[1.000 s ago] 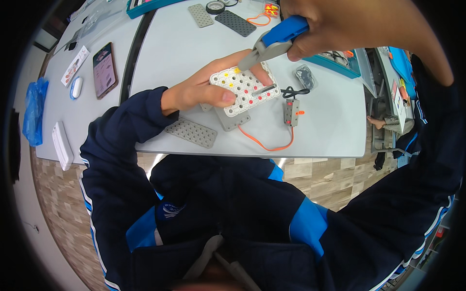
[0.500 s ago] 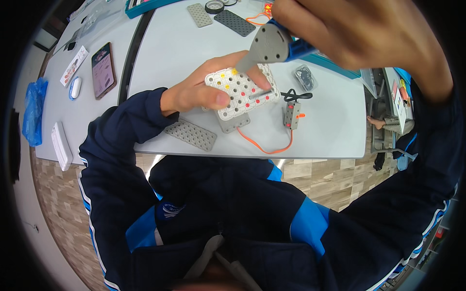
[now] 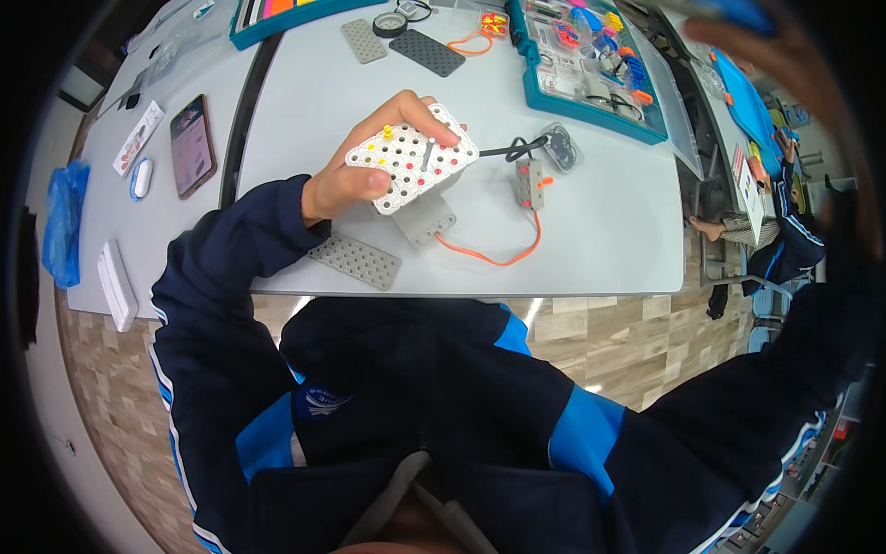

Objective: The person assembles a small electronics project using a perforated board, wires, and a motor. They connect wires to the board, use pliers to strip wire ends, and attach components to build a structure.

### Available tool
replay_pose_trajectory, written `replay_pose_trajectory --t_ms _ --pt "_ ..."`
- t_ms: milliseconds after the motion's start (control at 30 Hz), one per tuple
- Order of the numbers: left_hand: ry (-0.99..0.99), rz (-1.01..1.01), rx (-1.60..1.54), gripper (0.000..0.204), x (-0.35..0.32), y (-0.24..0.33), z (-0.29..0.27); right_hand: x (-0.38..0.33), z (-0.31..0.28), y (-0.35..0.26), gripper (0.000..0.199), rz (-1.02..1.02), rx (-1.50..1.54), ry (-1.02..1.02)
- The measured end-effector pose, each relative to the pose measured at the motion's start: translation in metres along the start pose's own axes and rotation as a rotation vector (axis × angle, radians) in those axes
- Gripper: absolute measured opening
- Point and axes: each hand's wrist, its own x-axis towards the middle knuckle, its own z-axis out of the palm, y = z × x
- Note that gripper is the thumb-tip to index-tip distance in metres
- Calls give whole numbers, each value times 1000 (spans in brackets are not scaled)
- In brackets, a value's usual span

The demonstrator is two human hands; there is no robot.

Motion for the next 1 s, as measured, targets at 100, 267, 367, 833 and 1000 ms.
replay_pose_trajectory --t_ms 100,267,367,833,1000 --pt "19 10 30 73 0 2 1 12 19 -26 42 -85 -138 -57" --pt "-7 78 40 55 -2 3 -2 67 25 -87 28 -304 -319 106" --pt "-19 34 18 57 -5 6 -1 92 30 -110 21 -389 -504 222" --pt "63 -67 15 55 -5 22 6 108 11 -121 23 -588 -502 22" --pt "17 8 145 49 -2 19 11 97 4 -99 29 -557 -338 -151"
